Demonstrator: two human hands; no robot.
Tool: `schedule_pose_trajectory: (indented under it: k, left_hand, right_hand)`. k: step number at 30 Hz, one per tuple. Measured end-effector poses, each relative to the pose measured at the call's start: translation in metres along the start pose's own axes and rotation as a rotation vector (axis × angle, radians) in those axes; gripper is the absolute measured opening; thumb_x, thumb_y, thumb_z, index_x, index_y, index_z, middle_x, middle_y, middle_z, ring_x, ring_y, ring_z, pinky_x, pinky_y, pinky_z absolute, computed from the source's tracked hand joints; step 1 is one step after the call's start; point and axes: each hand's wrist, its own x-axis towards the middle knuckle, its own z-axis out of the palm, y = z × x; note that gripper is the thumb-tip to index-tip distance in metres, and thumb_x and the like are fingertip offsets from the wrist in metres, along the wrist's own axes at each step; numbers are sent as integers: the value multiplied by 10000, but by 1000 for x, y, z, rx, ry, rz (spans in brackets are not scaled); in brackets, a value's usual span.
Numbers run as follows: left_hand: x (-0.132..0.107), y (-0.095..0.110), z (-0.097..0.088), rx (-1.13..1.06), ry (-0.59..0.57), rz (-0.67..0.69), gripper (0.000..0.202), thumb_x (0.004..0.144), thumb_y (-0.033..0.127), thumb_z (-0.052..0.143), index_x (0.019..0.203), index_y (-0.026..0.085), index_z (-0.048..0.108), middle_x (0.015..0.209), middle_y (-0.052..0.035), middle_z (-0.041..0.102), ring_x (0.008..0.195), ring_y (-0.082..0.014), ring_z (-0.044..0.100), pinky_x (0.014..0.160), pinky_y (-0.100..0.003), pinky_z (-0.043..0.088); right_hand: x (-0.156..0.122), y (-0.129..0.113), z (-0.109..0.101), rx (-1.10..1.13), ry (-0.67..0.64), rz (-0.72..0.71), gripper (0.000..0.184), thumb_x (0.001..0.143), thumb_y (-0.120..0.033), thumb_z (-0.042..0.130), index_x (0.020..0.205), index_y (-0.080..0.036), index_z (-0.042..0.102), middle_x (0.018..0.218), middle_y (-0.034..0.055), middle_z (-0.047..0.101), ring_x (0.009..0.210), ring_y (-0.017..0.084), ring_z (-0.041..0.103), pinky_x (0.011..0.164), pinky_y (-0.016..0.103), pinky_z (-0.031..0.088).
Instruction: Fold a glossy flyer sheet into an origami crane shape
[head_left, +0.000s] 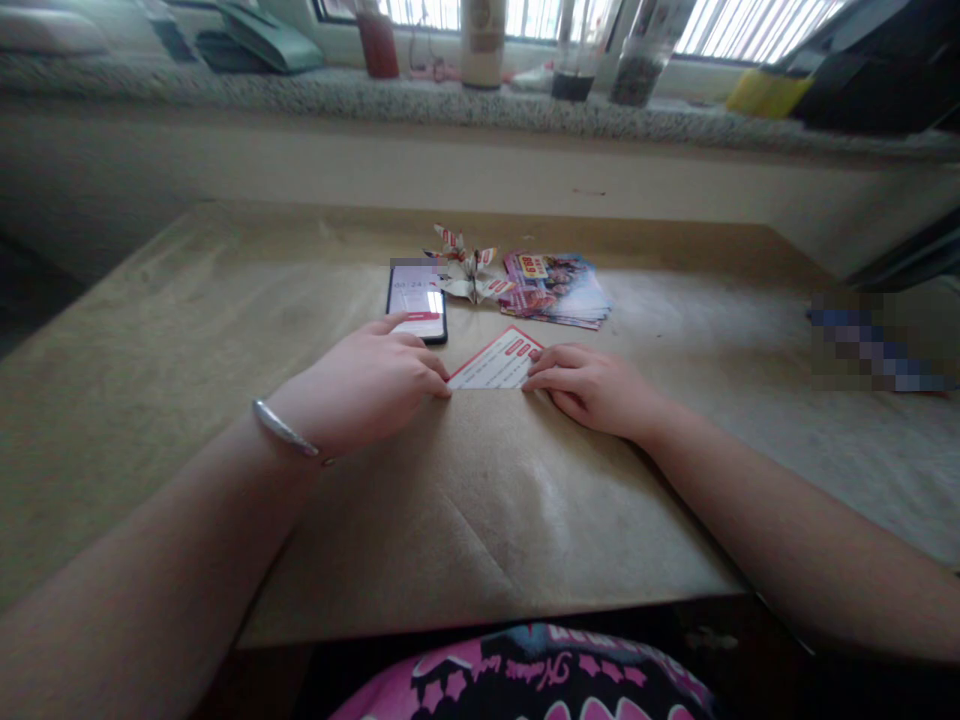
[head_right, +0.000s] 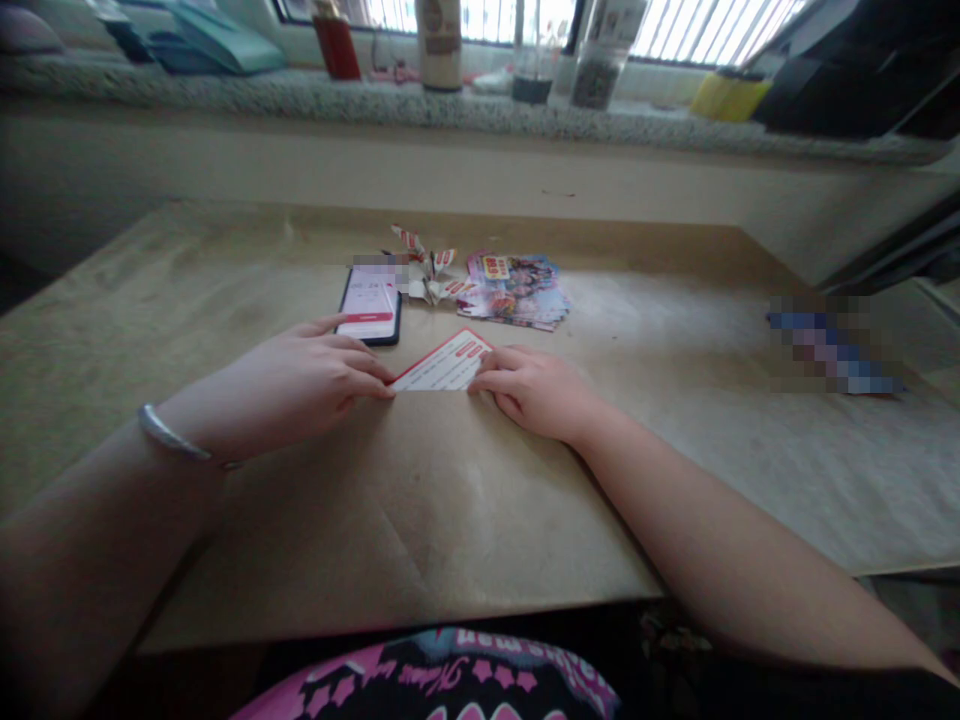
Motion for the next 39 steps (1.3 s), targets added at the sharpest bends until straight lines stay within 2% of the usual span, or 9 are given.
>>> schedule_pose_trajectory:
  k: [17,25,33,39]
  left_hand:
    - [-2,4,-7,59,-45,-34,346,792,101,487,895,301,750,988,61,751,954,-176,646,1080,-405,337]
    - [1,8,-12,82,-189,-83,350,818,103,499,974,287,752,1018,25,741,952,-183,647,916,-333,427]
    - [-4,4,-14,70,-250,-119,356,821,106,498,985,297,751,1049,21,729,979,-196,650,899,-338,454]
    - [-4,2,-19,80,-285,-199,304,822,111,497,866,257,760,981,-3,732,947,-206,654,880,-338,475]
  right_hand:
    - [0,-1,-1,-13,-8,5,320,896,-108,435,1027,-230,700,1082,70,681,1027,190,630,887,329,508]
    - [1,-1,0,-9,7,-8,320,892,-99,437,1026,-220,701,1067,79,683,1023,197,631,875,339,516]
    - [0,0,0,-9,1,-6,328,890,-95,438,1037,-219,704,1074,76,680,1034,196,631,888,334,512]
    - [0,0,0,-24,4,-6,317,888,-100,447,1026,-211,709,1065,83,684,1014,199,638,874,337,515]
